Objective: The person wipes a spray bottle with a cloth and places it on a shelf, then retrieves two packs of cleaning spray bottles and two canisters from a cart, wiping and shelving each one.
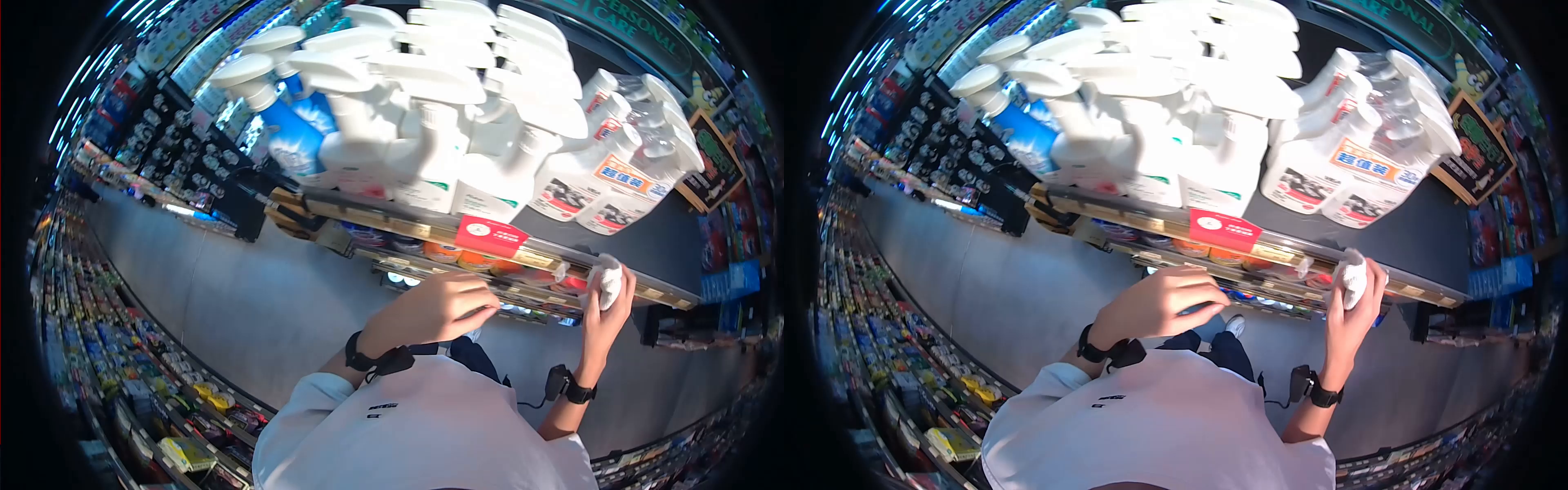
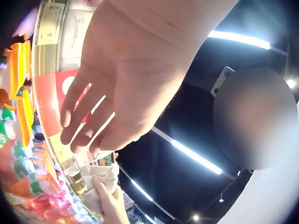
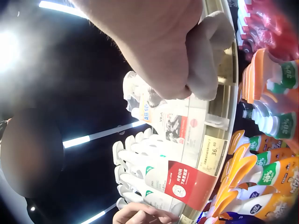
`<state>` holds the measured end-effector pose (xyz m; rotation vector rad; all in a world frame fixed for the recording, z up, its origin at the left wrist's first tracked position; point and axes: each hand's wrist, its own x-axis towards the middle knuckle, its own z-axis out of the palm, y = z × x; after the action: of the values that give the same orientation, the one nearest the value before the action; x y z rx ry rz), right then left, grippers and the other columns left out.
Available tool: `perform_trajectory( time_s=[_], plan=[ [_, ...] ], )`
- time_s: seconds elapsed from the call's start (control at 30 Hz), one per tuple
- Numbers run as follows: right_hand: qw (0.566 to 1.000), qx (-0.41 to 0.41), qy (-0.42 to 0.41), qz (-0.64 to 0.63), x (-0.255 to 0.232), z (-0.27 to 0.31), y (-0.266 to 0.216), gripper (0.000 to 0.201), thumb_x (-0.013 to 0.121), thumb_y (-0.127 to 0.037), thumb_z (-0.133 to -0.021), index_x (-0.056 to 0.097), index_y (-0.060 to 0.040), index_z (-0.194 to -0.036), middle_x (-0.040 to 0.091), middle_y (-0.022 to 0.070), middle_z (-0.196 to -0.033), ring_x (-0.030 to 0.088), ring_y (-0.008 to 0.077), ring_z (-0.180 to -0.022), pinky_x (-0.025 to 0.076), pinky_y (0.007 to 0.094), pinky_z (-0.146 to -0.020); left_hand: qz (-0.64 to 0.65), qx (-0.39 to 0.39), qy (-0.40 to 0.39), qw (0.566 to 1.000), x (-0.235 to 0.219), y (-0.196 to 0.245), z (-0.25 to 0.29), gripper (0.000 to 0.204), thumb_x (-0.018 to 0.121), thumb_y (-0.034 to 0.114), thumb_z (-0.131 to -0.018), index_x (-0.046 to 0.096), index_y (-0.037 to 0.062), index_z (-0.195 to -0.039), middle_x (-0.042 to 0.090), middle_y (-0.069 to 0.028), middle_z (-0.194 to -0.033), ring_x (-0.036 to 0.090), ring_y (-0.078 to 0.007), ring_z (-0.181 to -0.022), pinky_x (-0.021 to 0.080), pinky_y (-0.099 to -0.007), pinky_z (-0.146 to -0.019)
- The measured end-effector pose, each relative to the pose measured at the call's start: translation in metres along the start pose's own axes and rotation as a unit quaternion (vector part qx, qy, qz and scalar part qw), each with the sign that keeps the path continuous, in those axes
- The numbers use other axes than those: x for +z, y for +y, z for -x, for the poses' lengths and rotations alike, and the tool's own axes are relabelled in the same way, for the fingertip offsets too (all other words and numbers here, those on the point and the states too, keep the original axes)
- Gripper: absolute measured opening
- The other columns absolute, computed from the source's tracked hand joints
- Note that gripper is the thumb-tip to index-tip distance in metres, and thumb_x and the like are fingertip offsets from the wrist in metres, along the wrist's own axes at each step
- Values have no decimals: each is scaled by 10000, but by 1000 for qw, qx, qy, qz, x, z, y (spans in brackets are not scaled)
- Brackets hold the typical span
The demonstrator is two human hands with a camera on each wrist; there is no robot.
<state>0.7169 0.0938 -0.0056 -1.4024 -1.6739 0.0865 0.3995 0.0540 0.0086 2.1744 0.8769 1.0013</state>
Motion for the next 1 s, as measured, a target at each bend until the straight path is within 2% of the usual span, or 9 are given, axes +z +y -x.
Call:
perform_trajectory(
  time_s=[0.1, 0.2, 0.3, 0.47, 0.57, 0.63, 0.7, 0.77, 1.0],
  plan=[
    [998, 13, -54, -12, -6, 23, 3, 442, 674, 21, -912, 617, 24, -1350, 597, 168, -1331, 608, 323, -1223, 451, 367, -1074, -74, 84, 0, 994, 4, 1, 7, 151, 705, 103, -944, 704, -9, -1045, 706, -113, -968, 664, -297, -905, 537, -414, -843],
    [987, 101, 53, -116, -2, 36, -12, 470, 673, -22, -977, 530, 9, -1423, 601, 138, -1291, 594, 226, -1188, 448, 344, -1062, -50, 51, -27, 997, 8, 12, 18, 134, 688, 105, -955, 698, 0, -1037, 701, -110, -974, 662, -303, -920, 535, -412, -858],
    [969, 75, 117, -203, 6, 51, -2, 411, 681, -20, -970, 538, 2, -1354, 602, 127, -1252, 599, 213, -1133, 455, 345, -1040, -45, 7, -38, 998, 18, 18, 28, 234, 694, 127, -961, 674, 6, -1160, 705, -113, -991, 668, -313, -935, 541, -413, -852],
    [961, 59, -204, -175, -9, 74, -25, 228, 722, -94, -916, 612, 14, -1083, 659, 154, -949, 646, 238, -842, 528, 363, -814, -27, -121, -80, 989, 37, 49, 27, 377, 691, 176, -967, 621, 29, -1308, 694, -136, -1099, 671, -332, -1005, 543, -432, -880],
    [923, 8, -332, -193, 1, 97, -37, 264, 776, -142, -906, 632, 15, -1061, 657, 162, -869, 637, 245, -753, 522, 361, -718, -31, -84, -123, 988, 56, 43, 38, 331, 677, 195, -981, 639, 38, -1269, 678, -145, -1133, 667, -334, -1043, 538, -448, -909],
    [893, 34, -384, -233, 11, 112, -45, 273, 785, -150, -897, 655, 2, -1084, 689, 177, -912, 681, 279, -774, 540, 376, -734, -38, -165, -166, 971, 63, 42, 50, 294, 686, 222, -983, 646, 33, -1204, 682, -131, -1106, 667, -326, -1056, 532, -454, -916],
    [873, 3, -409, -265, 22, 122, -52, 281, 772, -159, -904, 632, -2, -1090, 690, 211, -962, 706, 385, -877, 554, 409, -788, -42, -169, -132, 976, 56, 48, 70, 287, 713, 242, -971, 644, 34, -1155, 683, -125, -1089, 672, -323, -1042, 536, -438, -894],
    [848, -26, -431, -308, 31, 127, -66, 338, 776, -165, -894, 639, 1, -1155, 702, 203, -1004, 697, 410, -909, 554, 424, -800, -38, -204, -92, 974, 42, 58, 81, 289, 744, 257, -954, 639, 37, -1109, 684, -117, -1072, 677, -319, -1015, 538, -421, -868],
    [778, -139, -537, -294, 79, 134, -145, 323, 761, -224, -914, 643, -10, -1126, 704, 190, -964, 691, 406, -846, 549, 460, -757, -26, -333, 45, 942, -11, 79, 149, 306, 801, 258, -915, 600, 47, -1007, 689, -105, -996, 667, -309, -870, 533, -397, -779]
  ],
)
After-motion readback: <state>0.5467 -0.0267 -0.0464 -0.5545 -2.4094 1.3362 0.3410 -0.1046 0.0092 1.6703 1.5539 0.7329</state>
